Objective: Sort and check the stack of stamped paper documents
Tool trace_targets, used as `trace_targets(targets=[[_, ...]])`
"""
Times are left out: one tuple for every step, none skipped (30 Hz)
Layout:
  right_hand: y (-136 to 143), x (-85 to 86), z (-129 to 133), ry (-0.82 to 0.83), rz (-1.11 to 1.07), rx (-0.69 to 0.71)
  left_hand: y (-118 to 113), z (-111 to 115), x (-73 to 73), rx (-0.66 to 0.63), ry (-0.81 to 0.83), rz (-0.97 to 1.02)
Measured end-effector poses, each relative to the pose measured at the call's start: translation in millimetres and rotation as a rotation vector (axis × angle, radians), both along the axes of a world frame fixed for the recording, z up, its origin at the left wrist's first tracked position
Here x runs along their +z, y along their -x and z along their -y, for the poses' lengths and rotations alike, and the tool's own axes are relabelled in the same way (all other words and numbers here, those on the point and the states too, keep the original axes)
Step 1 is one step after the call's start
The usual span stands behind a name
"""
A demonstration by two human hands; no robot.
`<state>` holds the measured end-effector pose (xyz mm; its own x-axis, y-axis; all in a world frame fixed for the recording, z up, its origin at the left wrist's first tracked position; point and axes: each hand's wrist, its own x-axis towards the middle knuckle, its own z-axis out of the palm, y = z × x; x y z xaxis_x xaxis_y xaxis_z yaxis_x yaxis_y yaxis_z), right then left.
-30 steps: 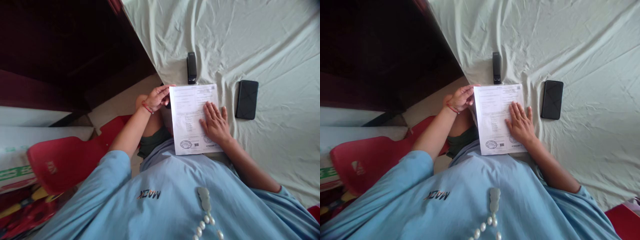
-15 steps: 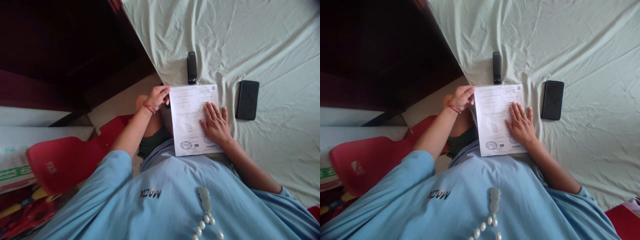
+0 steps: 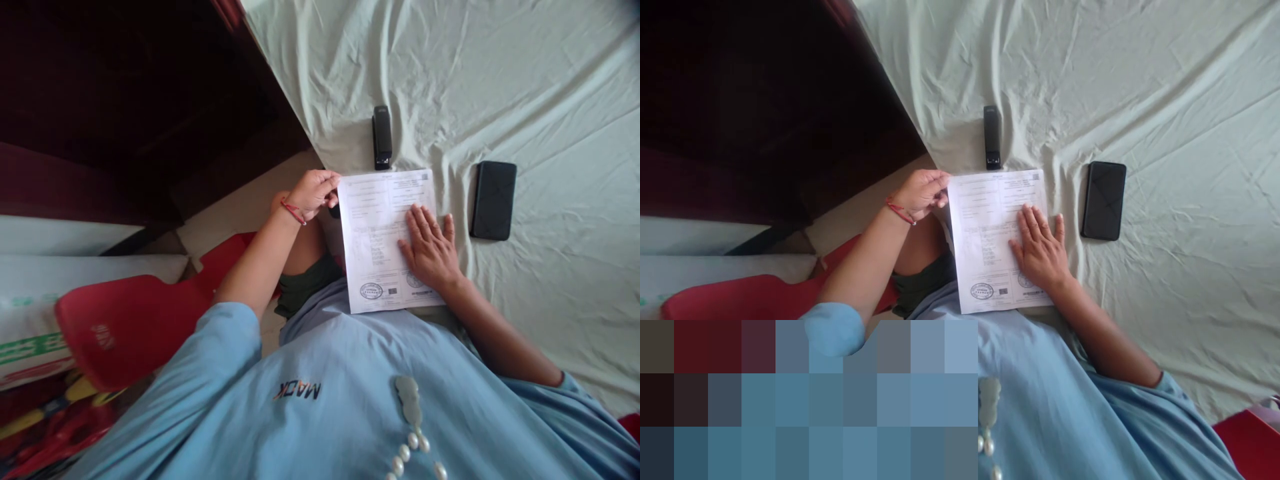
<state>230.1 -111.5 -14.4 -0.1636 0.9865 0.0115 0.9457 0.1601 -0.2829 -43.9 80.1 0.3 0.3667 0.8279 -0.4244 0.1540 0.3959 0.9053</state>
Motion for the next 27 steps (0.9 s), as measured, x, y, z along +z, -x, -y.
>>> trace_targets(targets=[[0, -0.2, 0, -0.002, 0.000, 0.000, 0, 0, 1.2, -0.001, 0.005, -0.002], [0, -0.4, 0, -0.006, -0.002, 0.002, 0, 0, 2.3, -0.001, 0.010, -0.002], [0, -0.5, 0, -0.009, -0.003, 0.004, 0, 0, 3.3, -0.002, 0.014, -0.001], [0, -0.6, 0, -0.011, -0.004, 0.007, 0, 0, 4.0, -0.003, 0.017, 0.002], [0, -0.6, 0, -0.014, -0.005, 0.010, -1, 0, 4.4, -0.003, 0.020, 0.007], [0, -0.7, 1, -0.016, -0.005, 0.013, -1, 0, 4.7, -0.004, 0.021, 0.014], [0, -0.8, 1, -0.017, -0.005, 0.015, -1, 0, 4.8, -0.003, 0.022, 0.024], [0, -0.9, 1, -0.018, -0.004, 0.015, -1, 0, 4.9, -0.001, 0.022, 0.034], [0, -1.0, 1, -0.018, -0.002, 0.015, -1, 0, 4.9, 0.003, 0.023, 0.044], [0, -1.1, 0, -0.019, 0.000, 0.014, -2, 1, 5.0, 0.008, 0.024, 0.052], [0, -1.3, 0, -0.019, 0.001, 0.013, -2, 1, 5.2, 0.015, 0.024, 0.057], [0, -1.3, 0, -0.018, 0.003, 0.012, -2, 1, 5.6, 0.023, 0.024, 0.058], [0, -1.2, 0, -0.018, 0.004, 0.012, -3, 1, 6.1, 0.030, 0.022, 0.053], [0, -1.0, 0, -0.017, 0.004, 0.012, -3, 1, 6.5, 0.035, 0.019, 0.044], [0, -0.6, 0, -0.016, 0.003, 0.011, -3, 1, 6.9, 0.036, 0.016, 0.032], [0, 0.0, 0, -0.013, 0.001, 0.010, -4, 1, 7.0, 0.035, 0.010, 0.016], [1, 0.7, 0, -0.010, -0.002, 0.008, -4, 0, 6.8, 0.031, 0.001, 0.000], [1, 1.5, 0, -0.006, -0.005, 0.007, -5, 0, 6.2, 0.028, -0.012, -0.015], [1, 2.4, 0, -0.001, -0.009, 0.005, -6, -1, 5.2, 0.028, -0.029, -0.027], [2, 3.2, 0, 0.002, -0.013, 0.003, -6, -1, 3.8, 0.033, -0.047, -0.036], [2, 4.0, 0, 0.004, -0.016, 0.002, -7, -2, 2.2, 0.042, -0.063, -0.040], [2, 4.6, 0, 0.005, -0.020, 0.001, -8, -2, 0.4, 0.054, -0.074, -0.040], [2, 5.1, 0, 0.006, -0.022, 0.000, -10, -2, -1.3, 0.070, -0.077, -0.037], [2, 5.5, -1, 0.008, -0.024, 0.000, -11, -2, -2.9, 0.088, -0.071, -0.031], [1, 5.7, -1, 0.011, -0.026, -0.001, -12, -2, -4.3, 0.106, -0.058, -0.025], [1, 5.8, -1, 0.017, -0.027, -0.003, -13, -3, -5.4, 0.124, -0.043, -0.019], [0, 5.7, -1, 0.024, -0.028, -0.009, -15, -3, -6.2, 0.141, -0.026, -0.013]])
